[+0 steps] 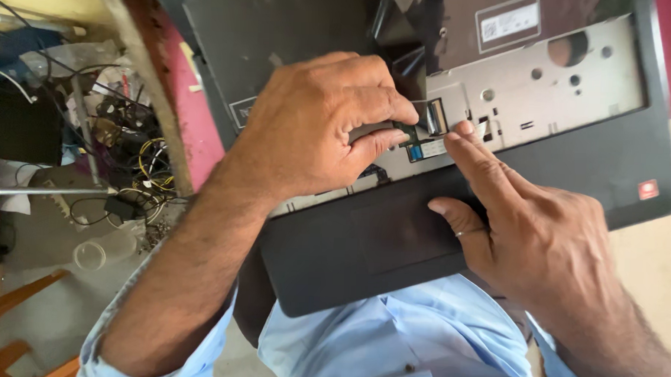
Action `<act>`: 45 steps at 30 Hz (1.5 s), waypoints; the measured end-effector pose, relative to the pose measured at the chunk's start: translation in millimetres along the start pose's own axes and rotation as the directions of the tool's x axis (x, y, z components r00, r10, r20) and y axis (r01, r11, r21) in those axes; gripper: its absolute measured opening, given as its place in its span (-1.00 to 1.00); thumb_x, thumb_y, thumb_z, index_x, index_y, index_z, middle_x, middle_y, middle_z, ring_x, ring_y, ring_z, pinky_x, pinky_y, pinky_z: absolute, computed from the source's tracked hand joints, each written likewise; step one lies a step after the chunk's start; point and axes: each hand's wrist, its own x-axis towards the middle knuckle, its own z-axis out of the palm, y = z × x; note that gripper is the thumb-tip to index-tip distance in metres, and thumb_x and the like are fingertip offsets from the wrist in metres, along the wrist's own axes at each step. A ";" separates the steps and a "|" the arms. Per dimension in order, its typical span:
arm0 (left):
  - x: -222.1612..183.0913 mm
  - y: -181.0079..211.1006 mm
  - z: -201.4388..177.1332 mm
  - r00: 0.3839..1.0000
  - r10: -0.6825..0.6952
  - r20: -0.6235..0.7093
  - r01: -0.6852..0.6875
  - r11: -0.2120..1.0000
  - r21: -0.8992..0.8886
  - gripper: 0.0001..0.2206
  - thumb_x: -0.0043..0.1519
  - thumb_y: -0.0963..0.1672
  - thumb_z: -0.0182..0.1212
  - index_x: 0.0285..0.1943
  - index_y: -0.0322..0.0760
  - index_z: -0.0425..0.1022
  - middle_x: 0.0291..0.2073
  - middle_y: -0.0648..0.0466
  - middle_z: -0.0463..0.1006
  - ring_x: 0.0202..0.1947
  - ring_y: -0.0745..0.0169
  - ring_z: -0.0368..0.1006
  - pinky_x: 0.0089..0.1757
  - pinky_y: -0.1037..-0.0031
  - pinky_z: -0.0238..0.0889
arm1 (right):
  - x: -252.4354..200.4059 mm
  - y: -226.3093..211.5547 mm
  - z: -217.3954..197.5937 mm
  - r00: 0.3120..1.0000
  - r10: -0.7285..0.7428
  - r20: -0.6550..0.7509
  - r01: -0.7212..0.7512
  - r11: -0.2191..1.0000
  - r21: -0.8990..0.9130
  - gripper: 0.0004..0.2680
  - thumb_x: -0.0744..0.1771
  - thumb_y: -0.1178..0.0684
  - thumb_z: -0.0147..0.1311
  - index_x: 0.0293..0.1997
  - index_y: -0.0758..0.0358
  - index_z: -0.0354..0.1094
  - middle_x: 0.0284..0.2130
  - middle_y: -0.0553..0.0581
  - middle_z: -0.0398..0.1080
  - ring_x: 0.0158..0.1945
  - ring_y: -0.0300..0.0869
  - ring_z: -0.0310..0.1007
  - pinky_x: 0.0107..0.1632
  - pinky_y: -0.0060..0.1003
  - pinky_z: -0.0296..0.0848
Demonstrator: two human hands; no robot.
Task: The person uses a pair of tweezers and their hands to carefully connect or adjust ribbon cables and small components within the internal chassis of an open laptop.
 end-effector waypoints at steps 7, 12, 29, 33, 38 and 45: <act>0.3 10.4 -10.6 0.998 0.040 -0.057 -0.042 0.998 -0.044 -0.85 0.20 -0.19 0.49 -0.09 -0.16 0.65 -0.18 0.17 0.50 -0.09 0.15 0.42 -0.08 0.32 0.36 | 3.6 -3.8 -11.1 1.000 -0.006 0.021 0.006 1.000 0.000 -0.64 0.31 -0.05 0.21 0.23 0.21 0.42 0.16 0.19 0.47 -0.35 -0.03 0.63 -0.42 -0.19 0.55; 12.2 11.3 -13.7 0.983 0.183 -0.004 -0.183 0.983 0.034 -0.84 0.08 -0.19 0.48 -0.20 -0.14 0.65 -0.06 0.19 0.44 0.15 0.12 0.29 0.17 0.15 0.10 | 0.6 -5.5 -10.6 0.998 -0.064 -0.008 0.064 0.996 -0.069 -0.66 0.34 -0.07 0.20 0.22 0.19 0.46 0.19 0.12 0.47 -0.42 -0.11 0.59 -0.44 -0.22 0.52; 75.7 -2.1 18.7 0.889 -0.182 0.421 0.148 0.983 0.111 -0.81 -0.13 -0.16 0.58 -0.39 -0.05 0.68 -0.16 0.19 0.44 -0.21 0.21 0.51 -0.30 0.39 0.45 | 2.1 -4.3 -4.1 0.988 -0.155 -0.013 0.151 0.975 -0.164 -0.68 0.35 -0.06 0.23 0.22 0.20 0.49 0.17 0.26 0.48 -0.52 -0.17 0.53 -0.45 -0.28 0.51; 74.8 -1.4 18.6 0.890 -0.166 0.425 0.121 0.984 0.131 -0.79 -0.13 -0.18 0.57 -0.37 -0.04 0.68 -0.14 0.19 0.43 -0.16 0.21 0.49 -0.27 0.40 0.44 | 1.7 -2.7 -2.1 0.979 -0.203 -0.010 0.196 0.959 -0.203 -0.70 0.37 -0.06 0.22 0.23 0.15 0.48 0.19 0.32 0.46 -0.45 -0.17 0.57 -0.42 -0.27 0.52; 74.4 0.3 25.7 0.866 -0.217 0.451 0.155 0.973 0.171 -0.71 -0.10 0.00 0.62 -0.29 -0.04 0.66 -0.07 0.20 0.40 -0.09 0.18 0.45 -0.24 0.35 0.44 | 2.2 0.1 -0.2 0.974 -0.225 0.020 0.224 0.947 -0.232 -0.70 0.37 -0.07 0.21 0.23 0.16 0.49 0.17 0.37 0.45 -0.43 -0.19 0.59 -0.42 -0.28 0.53; 75.3 -3.3 29.4 0.875 -0.213 0.434 0.175 0.976 0.126 -0.70 -0.13 0.01 0.65 -0.36 -0.08 0.65 -0.09 0.21 0.41 -0.02 0.18 0.42 -0.13 0.28 0.39 | 4.0 1.5 -1.0 0.985 -0.171 -0.006 0.168 0.975 -0.141 -0.70 0.35 -0.10 0.25 0.19 0.08 0.51 0.19 0.26 0.47 -0.52 -0.17 0.54 -0.48 -0.28 0.51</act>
